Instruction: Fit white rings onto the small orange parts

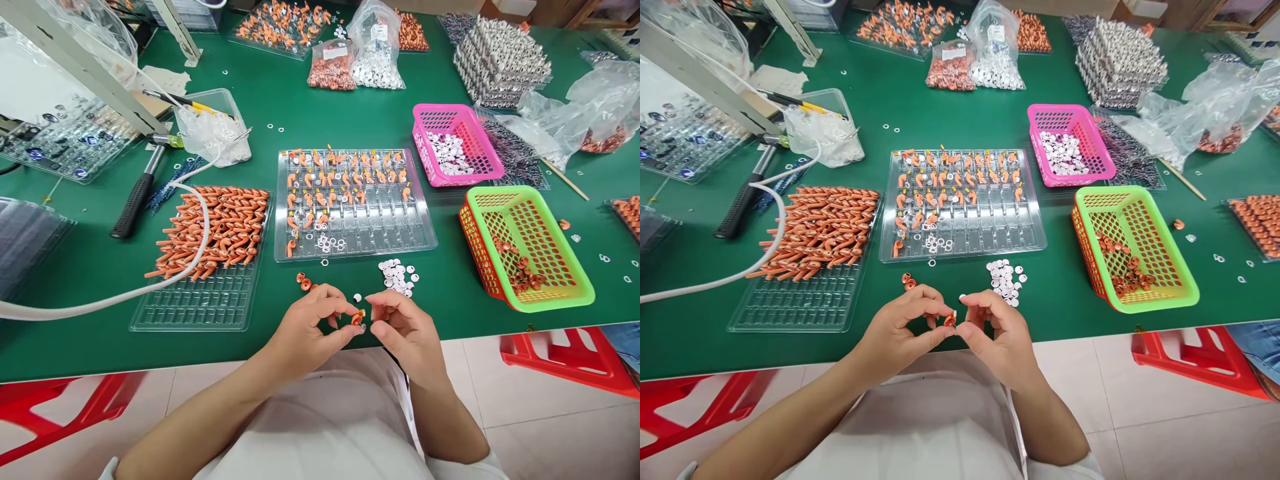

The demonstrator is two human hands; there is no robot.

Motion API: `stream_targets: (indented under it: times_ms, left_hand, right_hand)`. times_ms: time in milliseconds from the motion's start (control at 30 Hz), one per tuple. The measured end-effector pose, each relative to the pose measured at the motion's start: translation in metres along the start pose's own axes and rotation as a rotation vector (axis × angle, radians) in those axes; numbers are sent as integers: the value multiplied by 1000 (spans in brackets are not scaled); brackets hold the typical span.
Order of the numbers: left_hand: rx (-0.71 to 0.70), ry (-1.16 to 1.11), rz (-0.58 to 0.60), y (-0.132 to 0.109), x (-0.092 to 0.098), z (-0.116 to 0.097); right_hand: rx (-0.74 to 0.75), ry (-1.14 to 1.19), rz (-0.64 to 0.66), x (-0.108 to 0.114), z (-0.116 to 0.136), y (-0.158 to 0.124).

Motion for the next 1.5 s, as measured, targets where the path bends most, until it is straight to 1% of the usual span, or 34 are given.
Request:
stream_targets:
  times_ms: [100, 200, 367, 500, 567, 667, 833, 1033, 1167, 1267, 1500]
  left_hand:
    - [-70, 81, -17, 0, 0, -7]
    - [-62, 83, -11, 1, 0, -6]
    - [87, -17, 44, 2, -1, 8]
    - [264, -168, 152, 2, -9, 16]
    - [319, -225, 172, 1, -11, 17]
    - [359, -281, 182, 0, -14, 18]
    - [355, -432, 222, 0, -15, 18]
    - [385, -452, 276, 6, -15, 17]
    - [442, -548, 281, 7, -19, 19]
    - [486, -634, 266, 7, -23, 22]
    - [526, -721, 132, 5, -25, 23]
  right_hand:
    - [-28, -61, -12, -3, 0, 2]
    - [-35, -83, -24, -4, -1, 4]
    - [-4, -62, -13, -4, 0, 4]
    - [10, -182, -52, -4, 3, 1]
    - [4, -224, -70, -4, 4, -1]
    - [-10, -219, -75, -4, 4, -3]
    - [-30, -211, -58, -3, 2, -3]
    - [-27, -256, 11, -5, 5, 0]
    - [-27, -276, 5, -2, 5, -2]
    - [13, -319, -29, 0, 8, -2]
    - [257, -375, -91, -8, 18, -5]
Point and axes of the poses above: each hand's wrist, its own y-axis towards the middle knuckle, its own x-axis out of the back of the hand, z = x × y, the point moved 6 cm from there along y, towards the middle knuckle, and after that the axes turned 7 degrees about y, right-handed, at the moved point
